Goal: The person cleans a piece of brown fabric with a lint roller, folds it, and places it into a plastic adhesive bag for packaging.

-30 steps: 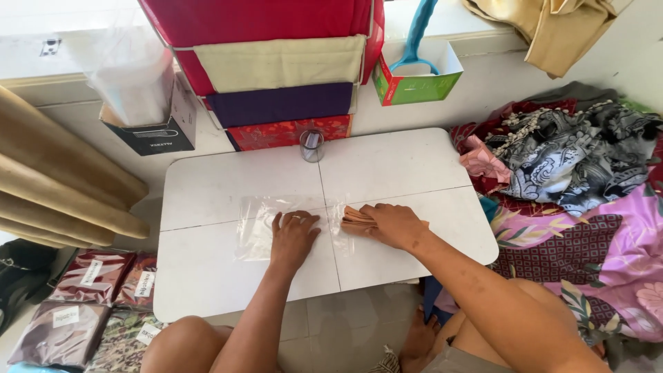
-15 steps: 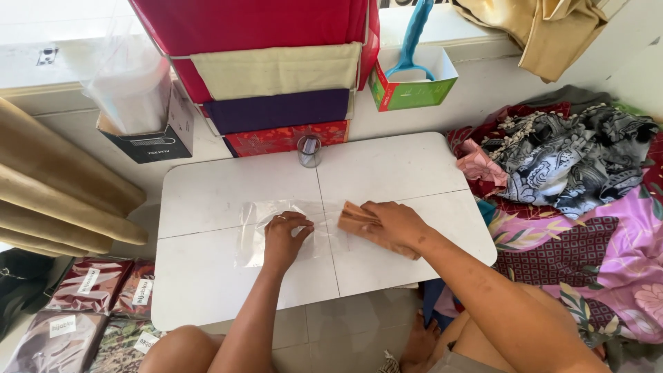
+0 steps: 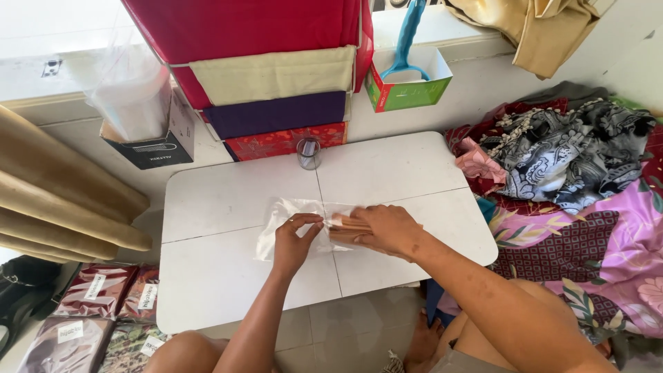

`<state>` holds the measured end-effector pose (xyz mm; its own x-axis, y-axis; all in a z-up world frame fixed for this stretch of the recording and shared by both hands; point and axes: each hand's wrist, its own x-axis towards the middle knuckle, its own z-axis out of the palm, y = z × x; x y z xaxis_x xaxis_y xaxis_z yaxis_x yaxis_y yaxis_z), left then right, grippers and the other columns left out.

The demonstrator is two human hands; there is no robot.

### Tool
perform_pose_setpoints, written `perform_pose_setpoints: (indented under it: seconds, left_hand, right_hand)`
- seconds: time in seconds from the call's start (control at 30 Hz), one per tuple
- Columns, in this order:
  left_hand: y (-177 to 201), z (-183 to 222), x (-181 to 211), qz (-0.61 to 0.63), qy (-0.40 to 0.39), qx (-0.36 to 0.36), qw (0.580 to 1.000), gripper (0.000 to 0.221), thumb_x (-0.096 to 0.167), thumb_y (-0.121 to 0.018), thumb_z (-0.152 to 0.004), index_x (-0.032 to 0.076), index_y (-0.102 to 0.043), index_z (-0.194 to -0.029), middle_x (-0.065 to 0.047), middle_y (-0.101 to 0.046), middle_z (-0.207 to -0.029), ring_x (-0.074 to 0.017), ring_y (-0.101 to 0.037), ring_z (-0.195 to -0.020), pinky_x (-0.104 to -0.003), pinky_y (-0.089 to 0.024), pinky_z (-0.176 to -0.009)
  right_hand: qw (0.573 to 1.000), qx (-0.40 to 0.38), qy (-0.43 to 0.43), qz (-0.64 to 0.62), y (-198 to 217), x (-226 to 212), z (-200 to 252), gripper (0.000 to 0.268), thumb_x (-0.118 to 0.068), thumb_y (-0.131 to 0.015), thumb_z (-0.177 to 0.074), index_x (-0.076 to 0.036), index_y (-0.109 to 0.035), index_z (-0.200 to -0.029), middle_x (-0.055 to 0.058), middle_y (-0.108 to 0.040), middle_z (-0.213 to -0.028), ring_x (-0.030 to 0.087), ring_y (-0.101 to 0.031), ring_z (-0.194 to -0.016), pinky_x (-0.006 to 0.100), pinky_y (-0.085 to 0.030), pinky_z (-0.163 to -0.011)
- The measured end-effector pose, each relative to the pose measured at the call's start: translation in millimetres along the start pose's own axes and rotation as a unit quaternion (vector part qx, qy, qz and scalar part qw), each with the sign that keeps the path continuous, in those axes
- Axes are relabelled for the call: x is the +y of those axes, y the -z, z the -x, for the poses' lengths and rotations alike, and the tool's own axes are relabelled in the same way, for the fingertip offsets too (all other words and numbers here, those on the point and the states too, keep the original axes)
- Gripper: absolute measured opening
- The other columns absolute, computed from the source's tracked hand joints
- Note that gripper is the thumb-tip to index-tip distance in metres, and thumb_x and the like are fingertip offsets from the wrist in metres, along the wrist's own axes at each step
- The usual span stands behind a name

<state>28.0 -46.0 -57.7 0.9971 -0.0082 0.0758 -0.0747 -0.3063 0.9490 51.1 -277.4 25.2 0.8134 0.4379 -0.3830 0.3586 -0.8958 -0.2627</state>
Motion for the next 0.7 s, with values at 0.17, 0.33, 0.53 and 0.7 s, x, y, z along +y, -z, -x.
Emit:
perform_pose_setpoints:
  seconds: [0.17, 0.33, 0.53, 0.7]
  left_hand:
    - [-0.7, 1.2, 19.2, 0.003, -0.063, 0.013, 0.998, 0.011, 0.008, -0.078, -0.088, 0.015, -0.082, -0.096, -0.008, -0.079, -0.102, -0.0293, -0.073, -0.104, -0.043, -0.053, -0.097]
    - [-8.5, 4.5, 26.1, -0.053, -0.129, -0.018, 0.990, 0.021, 0.010, -0.079, -0.085, 0.025, -0.083, -0.100, 0.000, -0.078, -0.108, -0.0251, -0.071, -0.110, -0.043, -0.050, -0.102]
    - [-19.8, 23.2, 65.5, -0.139, -0.185, 0.191, 0.954, 0.064, 0.030, -0.078, -0.090, 0.005, -0.050, -0.142, -0.023, -0.047, -0.151, -0.0391, -0.038, -0.144, -0.063, -0.016, -0.119]
    - [-25.5, 25.9, 83.3, 0.367, 0.261, 0.269, 0.851, 0.126, 0.058, -0.076, -0.085, 0.006, 0.013, -0.157, -0.032, 0.009, -0.163, -0.0399, 0.007, -0.157, -0.057, 0.002, -0.128]
  right_hand:
    - [0.998, 0.035, -0.017, -0.048, 14.6, -9.6, 11.0, 0.081, -0.036, -0.071, -0.089, -0.020, -0.020, -0.149, 0.023, -0.072, -0.102, 0.048, -0.072, -0.096, 0.056, -0.058, -0.088]
    - [1.000, -0.005, -0.016, -0.013, 18.9, -18.9, 16.9, 0.089, -0.033, -0.073, -0.087, -0.021, -0.020, -0.157, 0.025, -0.073, -0.107, 0.049, -0.072, -0.100, 0.056, -0.057, -0.090]
    - [0.995, 0.091, -0.026, -0.010, 27.2, -20.5, 21.9, 0.057, -0.031, -0.072, -0.085, -0.022, -0.055, -0.138, 0.017, -0.075, -0.105, 0.042, -0.075, -0.094, 0.051, -0.061, -0.083]
    - [0.975, 0.189, -0.052, -0.104, 50.6, -45.1, 47.7, 0.061, -0.039, -0.076, -0.077, -0.032, -0.059, -0.135, 0.011, -0.075, -0.103, 0.037, -0.075, -0.099, 0.050, -0.059, -0.088]
